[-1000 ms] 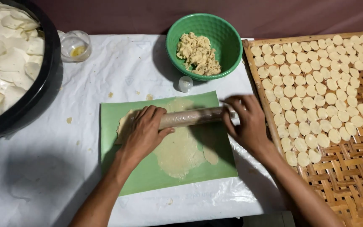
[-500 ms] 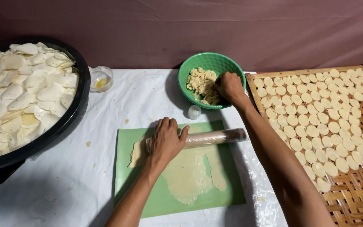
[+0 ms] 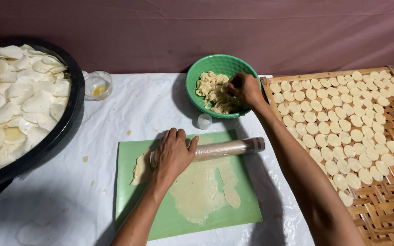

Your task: Placing dough circles on a drying rack and rolling out dough with a rolling pin.

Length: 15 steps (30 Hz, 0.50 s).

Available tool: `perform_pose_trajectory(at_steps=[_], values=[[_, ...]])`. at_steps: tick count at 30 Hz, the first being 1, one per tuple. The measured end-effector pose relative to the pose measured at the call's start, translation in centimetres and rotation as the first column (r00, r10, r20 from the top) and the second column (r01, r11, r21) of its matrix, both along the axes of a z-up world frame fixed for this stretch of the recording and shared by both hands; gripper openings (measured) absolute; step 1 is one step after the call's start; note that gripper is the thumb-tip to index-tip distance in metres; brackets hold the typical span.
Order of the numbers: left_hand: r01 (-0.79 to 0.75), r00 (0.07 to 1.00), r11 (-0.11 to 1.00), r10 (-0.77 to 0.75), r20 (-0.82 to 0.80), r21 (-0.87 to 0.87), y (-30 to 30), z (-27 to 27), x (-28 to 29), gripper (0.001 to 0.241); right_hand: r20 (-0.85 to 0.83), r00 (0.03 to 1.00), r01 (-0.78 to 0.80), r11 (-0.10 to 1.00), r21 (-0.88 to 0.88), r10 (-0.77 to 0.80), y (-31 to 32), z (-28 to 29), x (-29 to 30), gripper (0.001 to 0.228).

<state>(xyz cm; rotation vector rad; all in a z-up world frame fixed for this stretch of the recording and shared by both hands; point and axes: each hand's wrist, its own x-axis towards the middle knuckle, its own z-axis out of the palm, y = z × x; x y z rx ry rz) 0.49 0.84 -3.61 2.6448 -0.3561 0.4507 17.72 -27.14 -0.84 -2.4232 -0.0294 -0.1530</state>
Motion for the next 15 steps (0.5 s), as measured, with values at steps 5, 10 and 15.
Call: perform_pose_trajectory(at_steps=[5, 10, 15], values=[[-0.002, 0.999, 1.0, 0.003, -0.033, 0.02, 0.0, 0.5, -0.2, 0.042, 0.01, 0.999, -0.045, 0.999, -0.023, 0.045, 0.6, -0.8, 0.1, 0.033], [0.004, 0.994, 1.0, -0.001, -0.114, 0.028, 0.1, 0.9, -0.3, 0.043, -0.035, 0.985, -0.168, 0.919, -0.356, 0.166, 0.4, 1.7, -3.3, 0.014], [0.008, 0.983, 1.0, -0.003, -0.182, 0.026, 0.0, 1.8, -0.2, 0.044, -0.076, 0.982, -0.191, 0.892, -0.41, 0.175, 0.6, 2.8, -5.1, 0.017]])
